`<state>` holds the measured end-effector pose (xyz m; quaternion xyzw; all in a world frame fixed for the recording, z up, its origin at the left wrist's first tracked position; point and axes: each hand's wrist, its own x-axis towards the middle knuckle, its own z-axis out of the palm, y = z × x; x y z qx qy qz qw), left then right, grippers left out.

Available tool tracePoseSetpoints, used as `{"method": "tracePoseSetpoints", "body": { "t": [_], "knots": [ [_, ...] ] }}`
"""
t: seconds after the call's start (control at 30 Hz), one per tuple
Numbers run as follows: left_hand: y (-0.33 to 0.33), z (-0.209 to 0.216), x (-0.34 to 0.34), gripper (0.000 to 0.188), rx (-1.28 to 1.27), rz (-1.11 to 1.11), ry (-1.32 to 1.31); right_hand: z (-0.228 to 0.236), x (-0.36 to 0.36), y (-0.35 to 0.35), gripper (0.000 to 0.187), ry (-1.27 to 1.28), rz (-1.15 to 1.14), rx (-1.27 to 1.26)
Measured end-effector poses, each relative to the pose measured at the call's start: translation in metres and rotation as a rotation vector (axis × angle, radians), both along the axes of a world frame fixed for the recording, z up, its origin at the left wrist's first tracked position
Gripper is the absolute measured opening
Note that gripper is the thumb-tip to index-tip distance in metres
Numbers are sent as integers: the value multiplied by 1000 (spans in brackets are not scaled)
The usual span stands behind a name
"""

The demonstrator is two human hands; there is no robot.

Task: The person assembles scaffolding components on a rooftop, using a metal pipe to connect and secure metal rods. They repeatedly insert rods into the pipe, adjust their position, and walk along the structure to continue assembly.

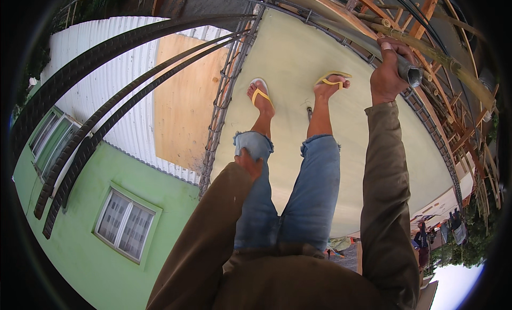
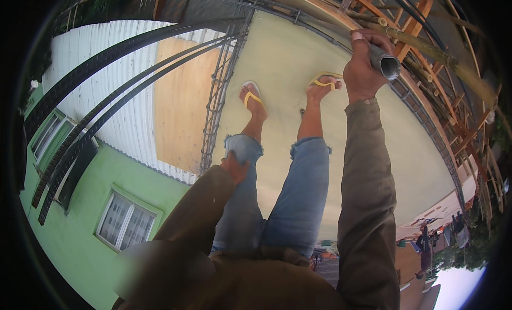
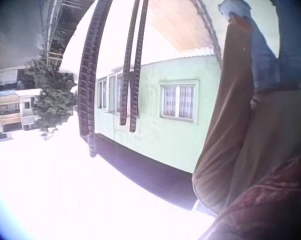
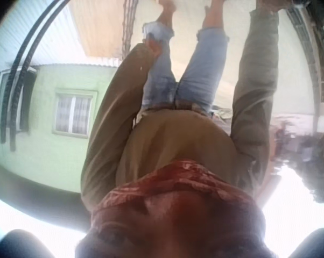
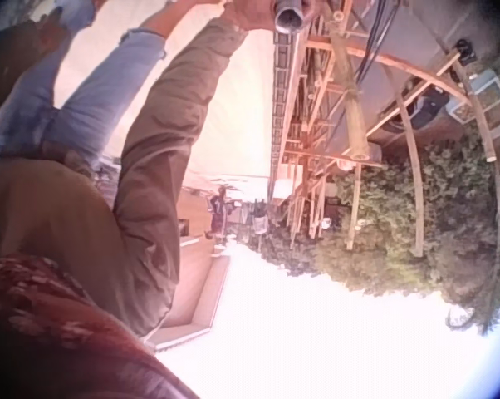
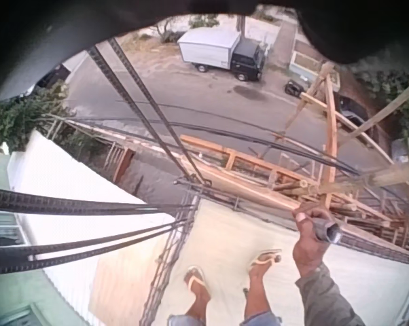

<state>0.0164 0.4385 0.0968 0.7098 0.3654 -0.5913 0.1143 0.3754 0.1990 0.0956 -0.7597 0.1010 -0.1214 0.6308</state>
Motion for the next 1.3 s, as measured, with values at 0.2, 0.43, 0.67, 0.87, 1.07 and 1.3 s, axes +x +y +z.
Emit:
{"method": "tracePoseSetpoints", "body": {
  "t": [0.2,0.43,0.67,0.87,1.07,1.3],
  "knots": [
    [-5,-19,-7,87,3,119,121,0,0,-4,2,4,65,-41],
    [-18,-28,-16,83,71,112,93,1,-2,-10,6,32,109,-100],
    [-23,-35,-34,79,56,148,50,-8,-5,-19,7,45,117,-150],
    [-22,-18,-15,83,52,145,76,-4,-3,-16,7,46,108,-170],
    [-11,-41,-50,91,-48,115,30,-2,-4,-8,7,32,61,-78],
    [47,50,91,55,-146,589,-825,10,-4,-1,6,52,62,-15]
  ]
}}
